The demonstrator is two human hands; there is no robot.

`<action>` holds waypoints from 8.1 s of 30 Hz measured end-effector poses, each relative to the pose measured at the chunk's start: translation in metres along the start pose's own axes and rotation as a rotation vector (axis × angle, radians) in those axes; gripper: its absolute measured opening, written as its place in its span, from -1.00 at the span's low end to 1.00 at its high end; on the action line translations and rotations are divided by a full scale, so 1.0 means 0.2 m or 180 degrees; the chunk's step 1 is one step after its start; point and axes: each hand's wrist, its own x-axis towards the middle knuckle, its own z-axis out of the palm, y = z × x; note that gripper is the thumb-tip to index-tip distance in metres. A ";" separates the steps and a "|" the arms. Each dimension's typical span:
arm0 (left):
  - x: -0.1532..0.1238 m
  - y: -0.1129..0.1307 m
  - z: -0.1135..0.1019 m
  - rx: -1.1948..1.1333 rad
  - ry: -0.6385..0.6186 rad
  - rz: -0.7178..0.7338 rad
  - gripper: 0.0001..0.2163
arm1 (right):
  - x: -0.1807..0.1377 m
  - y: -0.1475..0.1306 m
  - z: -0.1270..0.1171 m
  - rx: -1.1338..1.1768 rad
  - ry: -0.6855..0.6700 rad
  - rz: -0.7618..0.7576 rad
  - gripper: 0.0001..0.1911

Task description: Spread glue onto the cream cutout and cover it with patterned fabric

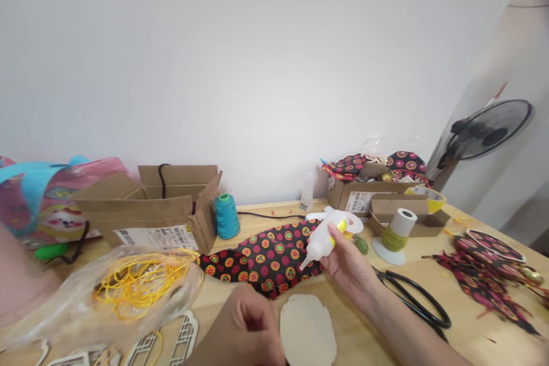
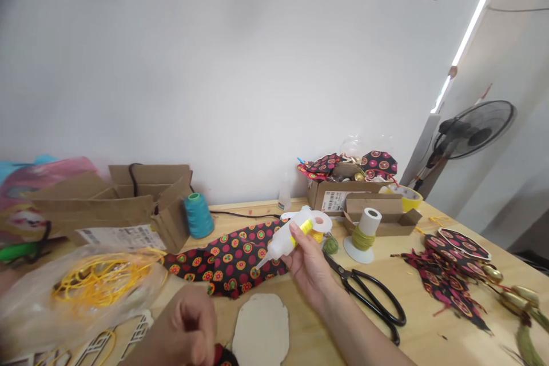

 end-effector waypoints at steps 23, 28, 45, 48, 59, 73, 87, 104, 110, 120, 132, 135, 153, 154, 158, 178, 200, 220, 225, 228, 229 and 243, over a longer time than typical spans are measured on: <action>0.18 -0.30 0.15 0.4406 -0.1095 0.2044 -0.73 | -0.11 -0.10 0.03 -0.2429 -0.0702 -0.1096 -0.79; 0.18 -0.29 0.16 0.4342 -0.1290 0.2085 -0.76 | -0.11 -0.04 0.01 -0.2126 -0.0497 -0.0958 -0.81; 0.14 -0.16 0.18 0.4591 -0.1516 0.1996 -0.80 | -0.12 -0.01 -0.01 -0.2351 -0.0369 -0.1055 -0.80; 0.14 -0.19 0.17 0.4472 -0.1303 0.2206 -0.81 | -0.12 -0.01 0.00 -0.2349 -0.0338 -0.1017 -0.79; 0.14 -0.23 0.17 0.4538 -0.1199 0.2389 -0.78 | -0.11 0.00 -0.02 -0.2443 -0.0351 -0.1099 -0.81; 0.15 -0.25 0.17 0.4598 -0.1166 0.2512 -0.79 | -0.12 0.01 0.00 -0.2470 -0.0396 -0.1166 -0.79; 0.15 -0.30 0.17 0.4461 -0.0940 0.2606 -0.79 | -0.12 0.02 -0.03 -0.2460 -0.0356 -0.1097 -0.78; 0.17 -0.36 0.17 0.4571 -0.0613 0.2888 -0.78 | -0.11 0.02 -0.01 -0.2528 -0.0576 -0.1179 -0.76; 0.16 -0.32 0.16 0.4593 -0.0499 0.3188 -0.76 | -0.13 0.00 0.01 -0.2927 -0.0704 -0.1281 -0.77; 0.15 -0.31 0.17 0.4662 -0.0797 0.2868 -0.80 | -0.12 0.01 -0.01 -0.2904 -0.0567 -0.1334 -0.79; 0.15 -0.31 0.17 0.4660 -0.0915 0.2723 -0.80 | -0.12 0.02 0.00 -0.2539 -0.0594 -0.1123 -0.77; 0.14 -0.26 0.18 0.4734 -0.1069 0.2554 -0.78 | -0.12 0.02 0.01 -0.2503 -0.0619 -0.1105 -0.80; 0.15 -0.31 0.17 0.4521 -0.0937 0.2538 -0.81 | -0.12 0.02 0.01 -0.2412 -0.0487 -0.1088 -0.80; 0.15 -0.31 0.17 0.4524 -0.0953 0.2511 -0.82 | -0.12 0.03 0.01 -0.2429 -0.0459 -0.1084 -0.80; 0.15 -0.31 0.18 0.4582 -0.0947 0.2463 -0.82 | -0.12 0.03 0.00 -0.2413 -0.0395 -0.0964 -0.78; 0.14 -0.29 0.17 0.4720 -0.0855 0.2419 -0.91 | -0.11 0.01 -0.03 -0.2604 -0.0226 -0.1078 -0.75; 0.14 -0.28 0.17 0.4695 -0.0908 0.2392 -0.88 | -0.11 0.02 -0.03 -0.2661 -0.0280 -0.1087 -0.78; 0.14 -0.29 0.18 0.4613 -0.0979 0.2151 -0.84 | -0.13 0.06 0.00 -0.2525 -0.0371 -0.0917 -0.75; 0.14 -0.32 0.19 0.4582 -0.0822 0.2248 -0.87 | -0.13 0.07 0.00 -0.2557 -0.0278 -0.0974 -0.74; 0.15 -0.35 0.19 0.4668 -0.0763 0.2321 -0.88 | -0.13 0.07 0.01 -0.2570 -0.0320 -0.0964 -0.75; 0.15 -0.35 0.19 0.4672 -0.0752 0.2342 -0.88 | -0.13 0.07 0.01 -0.2573 -0.0324 -0.0966 -0.75; 0.12 -0.33 0.23 0.4731 0.0141 0.3007 -0.80 | -0.12 -0.03 -0.02 -0.2153 -0.0164 -0.1128 -0.76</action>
